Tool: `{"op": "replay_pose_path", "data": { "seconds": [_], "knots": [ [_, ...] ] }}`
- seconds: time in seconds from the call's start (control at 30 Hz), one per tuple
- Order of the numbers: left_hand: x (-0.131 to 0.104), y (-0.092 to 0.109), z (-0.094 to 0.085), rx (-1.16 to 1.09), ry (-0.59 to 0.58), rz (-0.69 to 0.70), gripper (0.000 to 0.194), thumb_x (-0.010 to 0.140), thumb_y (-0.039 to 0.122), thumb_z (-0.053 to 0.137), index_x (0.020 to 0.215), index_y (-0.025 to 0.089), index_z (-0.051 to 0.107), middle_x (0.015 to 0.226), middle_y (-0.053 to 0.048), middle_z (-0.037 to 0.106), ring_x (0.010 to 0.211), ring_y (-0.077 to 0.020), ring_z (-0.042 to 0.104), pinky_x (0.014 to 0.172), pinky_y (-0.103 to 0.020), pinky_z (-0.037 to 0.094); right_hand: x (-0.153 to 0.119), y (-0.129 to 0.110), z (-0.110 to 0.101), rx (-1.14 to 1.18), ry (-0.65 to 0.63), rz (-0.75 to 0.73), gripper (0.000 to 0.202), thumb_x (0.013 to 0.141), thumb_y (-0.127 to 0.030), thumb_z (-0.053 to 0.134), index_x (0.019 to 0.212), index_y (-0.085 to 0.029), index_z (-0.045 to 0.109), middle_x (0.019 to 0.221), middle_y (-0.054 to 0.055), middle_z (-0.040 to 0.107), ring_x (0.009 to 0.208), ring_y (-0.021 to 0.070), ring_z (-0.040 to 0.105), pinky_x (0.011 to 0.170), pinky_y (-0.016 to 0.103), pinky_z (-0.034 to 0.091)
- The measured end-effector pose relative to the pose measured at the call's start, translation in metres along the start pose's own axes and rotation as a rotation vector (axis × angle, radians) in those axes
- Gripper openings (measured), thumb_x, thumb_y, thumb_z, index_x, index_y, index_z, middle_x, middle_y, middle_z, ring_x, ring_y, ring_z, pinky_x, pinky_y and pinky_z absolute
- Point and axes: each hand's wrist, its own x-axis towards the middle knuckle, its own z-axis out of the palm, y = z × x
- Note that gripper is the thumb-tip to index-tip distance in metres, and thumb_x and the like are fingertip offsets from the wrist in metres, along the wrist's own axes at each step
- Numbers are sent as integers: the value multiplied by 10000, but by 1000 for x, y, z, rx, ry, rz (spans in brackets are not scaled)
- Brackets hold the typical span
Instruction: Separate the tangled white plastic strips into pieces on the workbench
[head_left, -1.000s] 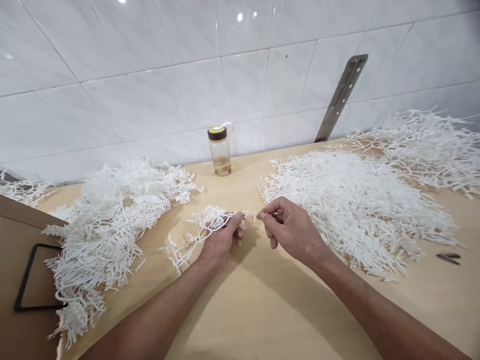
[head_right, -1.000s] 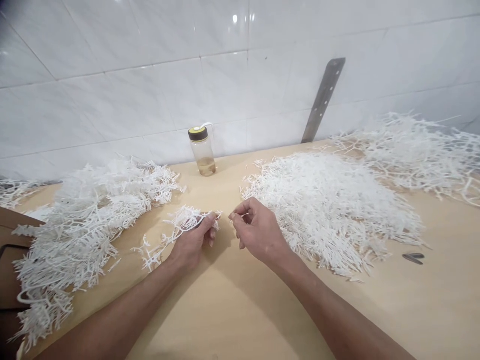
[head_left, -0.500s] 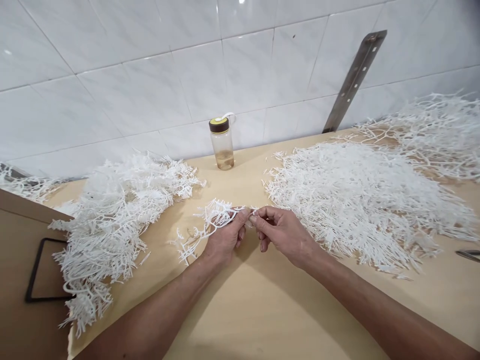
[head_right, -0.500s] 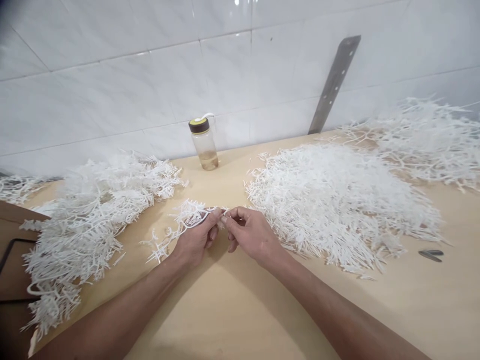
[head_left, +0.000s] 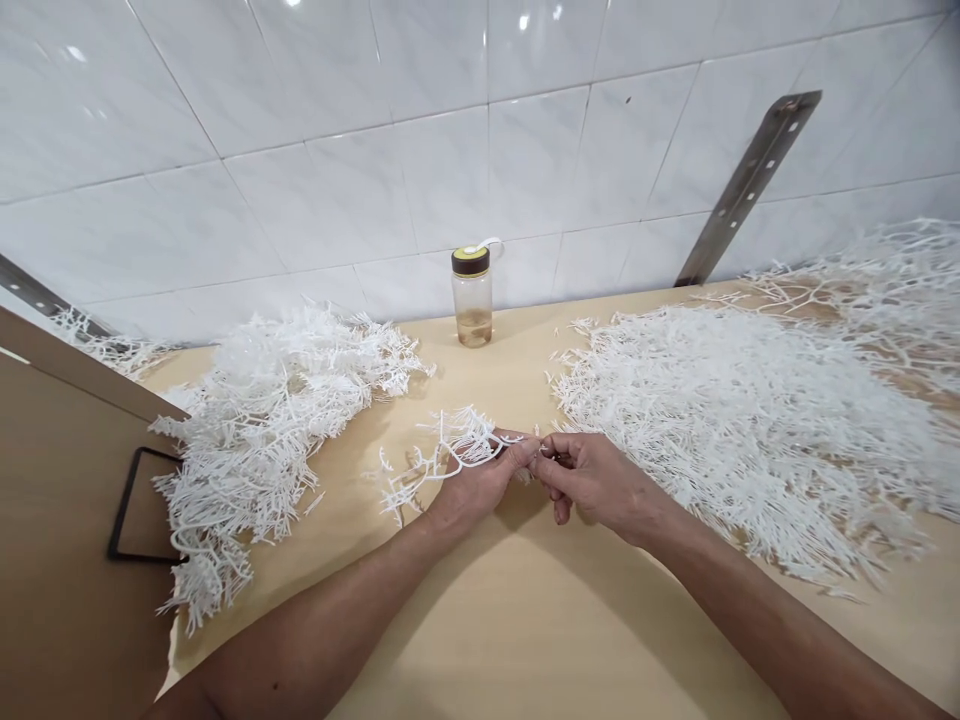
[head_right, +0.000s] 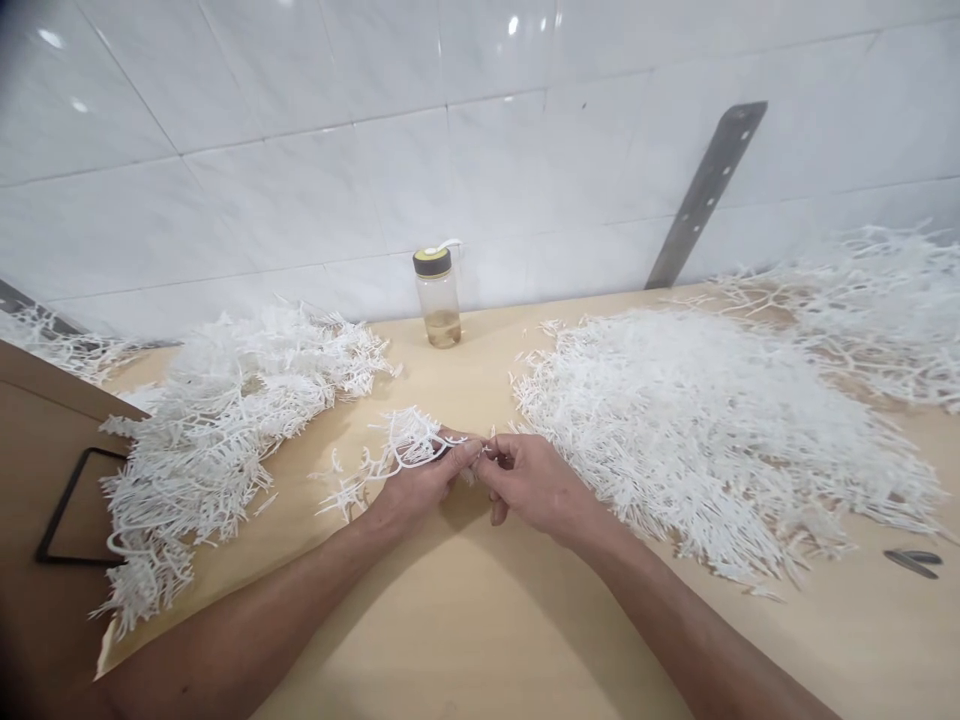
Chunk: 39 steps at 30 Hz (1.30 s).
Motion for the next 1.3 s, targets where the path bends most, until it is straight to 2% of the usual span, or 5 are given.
{"op": "replay_pose_path", "data": {
  "seconds": [0.37, 0.6, 0.93, 1.1, 1.3],
  "knots": [
    [5, -13, 0, 65, 104, -87, 380, 879, 478, 520, 626, 195, 540, 492, 44, 451, 519, -127, 461, 600, -268, 401, 1, -1, 9, -39, 138, 15, 173, 851, -321, 518, 739, -194, 551, 550, -41, 609, 463, 128, 653, 425, 184, 381],
    [-3, -14, 4, 76, 212, 69, 264, 854, 421, 592, 732, 188, 620, 669, -12, 623, 650, -160, 565, 647, -272, 430, -4, -8, 14, -86, 111, 39, 88, 826, -249, 493, 762, -205, 535, 506, -54, 600, 451, 142, 656, 436, 196, 431],
    [-11, -10, 10, 48, 274, 123, 313, 880, 459, 574, 720, 189, 576, 542, 19, 536, 516, -119, 480, 546, -255, 372, -3, -14, 22, 49, 161, 66, 49, 829, -209, 465, 786, -209, 490, 611, -29, 617, 483, 157, 667, 439, 228, 425],
    [-12, -2, 10, 39, 278, 133, 343, 853, 501, 597, 713, 191, 549, 534, 39, 497, 476, -95, 440, 497, -236, 340, -4, -10, 6, -331, 418, -7, 80, 818, -196, 521, 754, -218, 480, 624, -1, 615, 509, 158, 629, 495, 258, 430],
    [-2, -11, 7, -125, 179, -51, 389, 845, 555, 584, 709, 202, 496, 477, 72, 454, 375, -73, 377, 399, -215, 291, -9, -7, -21, -150, 419, 29, 45, 796, -216, 566, 836, -209, 546, 719, -3, 666, 523, 149, 677, 500, 232, 450]
  ]
}}
